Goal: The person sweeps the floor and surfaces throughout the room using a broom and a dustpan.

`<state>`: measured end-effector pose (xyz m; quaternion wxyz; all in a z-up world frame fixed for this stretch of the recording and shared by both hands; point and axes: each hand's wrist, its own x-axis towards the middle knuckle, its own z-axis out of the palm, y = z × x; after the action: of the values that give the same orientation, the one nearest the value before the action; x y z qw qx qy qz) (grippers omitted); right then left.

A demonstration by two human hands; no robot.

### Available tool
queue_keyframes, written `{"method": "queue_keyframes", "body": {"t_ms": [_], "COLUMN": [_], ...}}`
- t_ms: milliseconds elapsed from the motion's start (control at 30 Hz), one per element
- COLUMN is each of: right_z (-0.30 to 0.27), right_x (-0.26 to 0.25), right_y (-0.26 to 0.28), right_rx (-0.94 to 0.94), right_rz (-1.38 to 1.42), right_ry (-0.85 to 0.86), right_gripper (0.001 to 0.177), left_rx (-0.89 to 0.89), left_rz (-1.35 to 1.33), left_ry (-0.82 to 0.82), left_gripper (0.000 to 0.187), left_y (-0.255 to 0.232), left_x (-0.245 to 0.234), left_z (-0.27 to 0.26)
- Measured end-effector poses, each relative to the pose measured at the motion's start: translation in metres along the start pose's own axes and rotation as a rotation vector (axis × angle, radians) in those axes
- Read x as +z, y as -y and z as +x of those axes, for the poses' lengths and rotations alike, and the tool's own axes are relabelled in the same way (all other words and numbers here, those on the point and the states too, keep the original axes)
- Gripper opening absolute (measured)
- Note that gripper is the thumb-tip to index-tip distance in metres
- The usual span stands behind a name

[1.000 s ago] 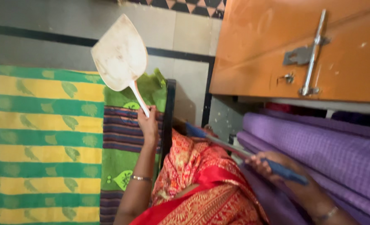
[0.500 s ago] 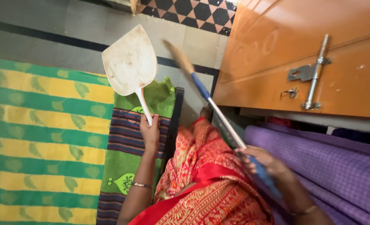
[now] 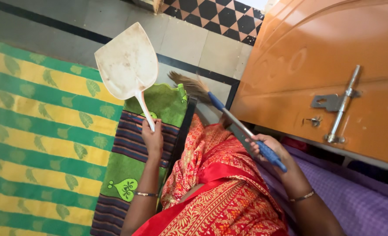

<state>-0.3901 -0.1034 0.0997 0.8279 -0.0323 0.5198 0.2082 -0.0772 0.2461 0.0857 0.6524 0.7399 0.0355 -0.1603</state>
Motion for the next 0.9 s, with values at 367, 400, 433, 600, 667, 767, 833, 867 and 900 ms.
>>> {"method": "queue_keyframes", "body": {"t_ms": [367, 400, 433, 600, 667, 767, 833, 867, 900], "right_z": [0.032, 0.027, 0.020, -0.032, -0.023, -0.001, 0.008, 0.011, 0.007], "right_x": [-0.044, -0.040, -0.035, 0.001, 0.019, 0.042, 0.064, 0.077, 0.088], "right_y": [0.002, 0.008, 0.015, 0.058, 0.088, 0.127, 0.134, 0.133, 0.125], "right_rx": [-0.093, -0.051, -0.009, 0.134, -0.055, -0.301, -0.541, -0.654, -0.597], "right_rz": [0.058, 0.137, 0.216, 0.559, 0.501, 0.075, -0.154, -0.271, -0.290], "right_ry": [0.147, 0.142, 0.138, 0.430, 0.327, 0.216, -0.068, -0.206, -0.239], "right_gripper": [0.016, 0.016, 0.018, 0.008, 0.011, 0.018, 0.017, 0.017, 0.018], "left_rx": [-0.163, -0.156, -0.148, -0.174, -0.181, -0.137, -0.111, -0.117, -0.124], "left_rz": [-0.156, -0.173, -0.189, -0.244, -0.241, -0.231, -0.238, -0.218, -0.198], "left_ry": [-0.026, -0.039, -0.052, -0.058, -0.051, -0.010, 0.002, -0.010, -0.021], "left_gripper": [0.012, 0.012, 0.013, 0.012, 0.013, 0.012, 0.012, 0.011, 0.010], "left_y": [-0.010, -0.009, -0.009, 0.004, 0.008, 0.010, 0.004, -0.001, -0.007], "left_x": [0.071, 0.077, 0.083, 0.093, 0.091, 0.091, 0.080, 0.076, 0.072], "left_z": [-0.002, -0.002, 0.000, 0.000, 0.008, 0.032, 0.044, 0.048, 0.053]}}
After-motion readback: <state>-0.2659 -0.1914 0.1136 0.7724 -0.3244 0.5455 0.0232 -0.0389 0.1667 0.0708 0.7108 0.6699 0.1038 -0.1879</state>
